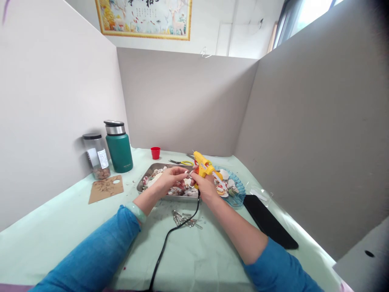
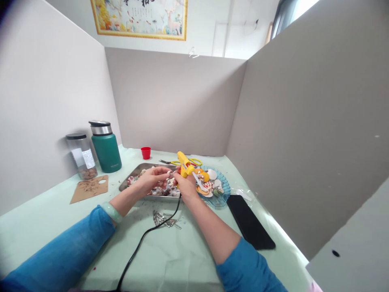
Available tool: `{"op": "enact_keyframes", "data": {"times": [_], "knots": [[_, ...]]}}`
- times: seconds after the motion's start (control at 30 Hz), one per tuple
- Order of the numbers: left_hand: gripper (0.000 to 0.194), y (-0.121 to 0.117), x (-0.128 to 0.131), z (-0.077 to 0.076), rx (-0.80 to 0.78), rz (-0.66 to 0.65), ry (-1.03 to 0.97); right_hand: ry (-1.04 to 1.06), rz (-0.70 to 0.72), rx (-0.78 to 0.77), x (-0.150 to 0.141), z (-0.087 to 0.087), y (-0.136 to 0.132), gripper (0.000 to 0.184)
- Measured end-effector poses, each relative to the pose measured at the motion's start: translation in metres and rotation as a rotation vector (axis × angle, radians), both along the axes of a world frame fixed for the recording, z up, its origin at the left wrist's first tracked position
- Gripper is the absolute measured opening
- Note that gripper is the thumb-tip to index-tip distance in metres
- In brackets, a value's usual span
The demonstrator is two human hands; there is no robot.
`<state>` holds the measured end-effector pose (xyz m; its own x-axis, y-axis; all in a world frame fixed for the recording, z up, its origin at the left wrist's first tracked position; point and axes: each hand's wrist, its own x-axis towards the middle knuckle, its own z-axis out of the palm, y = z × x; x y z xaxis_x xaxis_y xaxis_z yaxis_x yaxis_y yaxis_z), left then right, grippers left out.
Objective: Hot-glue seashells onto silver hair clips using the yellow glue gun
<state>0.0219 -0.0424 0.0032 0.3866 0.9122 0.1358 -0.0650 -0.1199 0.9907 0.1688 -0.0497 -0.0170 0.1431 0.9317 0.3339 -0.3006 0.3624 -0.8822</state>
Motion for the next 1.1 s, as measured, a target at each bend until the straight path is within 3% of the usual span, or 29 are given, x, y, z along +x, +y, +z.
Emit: {"op": "enact_keyframes", "data": {"times": [0.37,0.47,0.63,0.9,1.0,1.1], "knots": [[0.033,-0.001,0.002,0.001,-0.215,-0.162,-0.159,0.047,0.0,0.015,0.001,0.0,0.001,0.029],[0.027,-0.004,0.007,0.0,-0.146,-0.084,-0.072,0.032,-0.005,0.013,0.001,-0.001,0.003,0.03],[0.02,-0.009,0.015,0.002,0.073,0.159,0.133,0.016,0.011,0.008,0.002,-0.001,0.003,0.032],[0.024,-0.003,0.011,-0.001,0.127,0.165,0.025,-0.018,0.029,-0.008,0.0,0.002,-0.002,0.031],[0.025,0.004,0.005,0.0,0.133,0.27,0.015,-0.038,0.029,0.007,0.001,0.002,-0.002,0.03],[0.026,0.016,-0.005,0.001,0.187,0.435,0.05,-0.107,0.116,0.029,0.004,0.002,-0.004,0.028]]}}
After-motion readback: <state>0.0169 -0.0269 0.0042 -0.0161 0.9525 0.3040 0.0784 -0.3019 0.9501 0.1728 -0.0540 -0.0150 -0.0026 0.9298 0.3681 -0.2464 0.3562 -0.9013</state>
